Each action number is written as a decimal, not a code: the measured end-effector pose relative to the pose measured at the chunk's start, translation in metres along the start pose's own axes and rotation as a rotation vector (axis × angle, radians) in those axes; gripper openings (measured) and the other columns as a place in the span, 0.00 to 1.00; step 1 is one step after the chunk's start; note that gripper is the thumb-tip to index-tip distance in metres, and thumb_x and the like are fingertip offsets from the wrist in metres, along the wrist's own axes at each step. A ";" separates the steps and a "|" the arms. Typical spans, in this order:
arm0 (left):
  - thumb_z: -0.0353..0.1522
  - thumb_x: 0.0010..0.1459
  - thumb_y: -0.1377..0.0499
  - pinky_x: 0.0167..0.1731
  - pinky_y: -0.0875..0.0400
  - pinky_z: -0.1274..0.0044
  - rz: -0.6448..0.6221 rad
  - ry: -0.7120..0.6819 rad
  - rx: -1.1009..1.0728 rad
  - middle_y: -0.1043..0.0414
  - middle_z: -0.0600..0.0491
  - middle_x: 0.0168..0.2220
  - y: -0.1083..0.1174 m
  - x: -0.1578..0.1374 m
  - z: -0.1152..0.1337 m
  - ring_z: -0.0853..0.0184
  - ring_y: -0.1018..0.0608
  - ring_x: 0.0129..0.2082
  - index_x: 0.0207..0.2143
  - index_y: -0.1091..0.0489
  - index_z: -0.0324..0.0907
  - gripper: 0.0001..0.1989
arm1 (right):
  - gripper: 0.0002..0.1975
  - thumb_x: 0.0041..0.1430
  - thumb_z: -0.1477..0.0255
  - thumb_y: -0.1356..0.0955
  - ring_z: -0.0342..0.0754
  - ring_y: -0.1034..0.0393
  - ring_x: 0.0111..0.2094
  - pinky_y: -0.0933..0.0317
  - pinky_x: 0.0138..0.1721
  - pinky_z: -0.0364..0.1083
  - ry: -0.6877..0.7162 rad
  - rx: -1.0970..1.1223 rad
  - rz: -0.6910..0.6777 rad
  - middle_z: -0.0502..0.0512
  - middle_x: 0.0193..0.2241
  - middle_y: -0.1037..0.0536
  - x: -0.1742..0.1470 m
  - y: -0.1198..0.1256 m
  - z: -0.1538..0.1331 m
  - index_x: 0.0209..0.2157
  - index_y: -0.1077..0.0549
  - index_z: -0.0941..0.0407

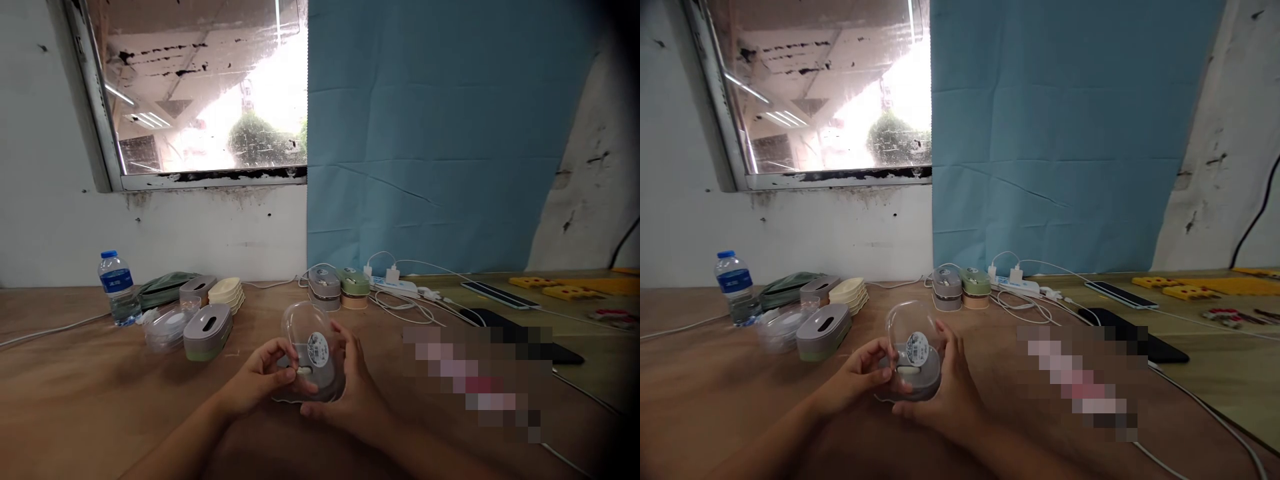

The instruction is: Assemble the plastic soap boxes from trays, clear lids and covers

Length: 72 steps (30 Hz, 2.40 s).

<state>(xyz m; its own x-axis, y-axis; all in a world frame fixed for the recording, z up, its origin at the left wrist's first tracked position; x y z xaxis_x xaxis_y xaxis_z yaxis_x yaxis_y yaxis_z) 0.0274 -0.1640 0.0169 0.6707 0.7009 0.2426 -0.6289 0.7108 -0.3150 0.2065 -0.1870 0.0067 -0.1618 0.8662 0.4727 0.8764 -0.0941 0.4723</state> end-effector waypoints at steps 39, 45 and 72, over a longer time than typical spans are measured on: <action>0.35 0.31 0.32 0.46 0.39 0.70 0.185 0.095 0.920 0.46 0.51 0.45 0.058 -0.002 0.001 0.63 0.36 0.44 0.49 0.43 0.45 0.39 | 0.33 0.45 0.65 0.32 0.53 0.55 0.56 0.55 0.55 0.50 0.096 -0.142 -0.603 0.58 0.56 0.53 0.022 0.023 0.027 0.52 0.48 0.55; 0.34 0.32 0.32 0.48 0.39 0.70 0.121 0.066 0.838 0.48 0.50 0.47 0.058 -0.002 0.003 0.63 0.35 0.46 0.49 0.43 0.46 0.39 | 0.35 0.46 0.62 0.33 0.55 0.52 0.56 0.53 0.54 0.51 0.152 -0.260 -0.631 0.62 0.54 0.49 0.024 0.027 0.023 0.54 0.48 0.58; 0.29 0.48 0.49 0.40 0.42 0.68 0.949 -0.187 1.987 0.32 0.50 0.36 0.085 -0.015 0.043 0.59 0.32 0.38 0.35 0.35 0.42 0.10 | 0.25 0.49 0.81 0.40 0.55 0.42 0.50 0.47 0.50 0.52 0.247 -0.803 -0.054 0.65 0.52 0.39 0.147 -0.050 0.091 0.51 0.42 0.63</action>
<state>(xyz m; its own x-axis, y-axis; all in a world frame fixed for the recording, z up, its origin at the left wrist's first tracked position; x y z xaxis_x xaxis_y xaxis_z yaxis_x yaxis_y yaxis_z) -0.0532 -0.1118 0.0261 0.0559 0.6852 0.7262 -0.2061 -0.7037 0.6799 0.1796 -0.0103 -0.0150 -0.3708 0.7557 0.5398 0.2913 -0.4573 0.8403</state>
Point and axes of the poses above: each hand's wrist, its own x-axis towards the middle knuckle, its own y-axis out of the back of the hand, z = x × y, the point moved 1 cm from there along x, towards the middle knuckle
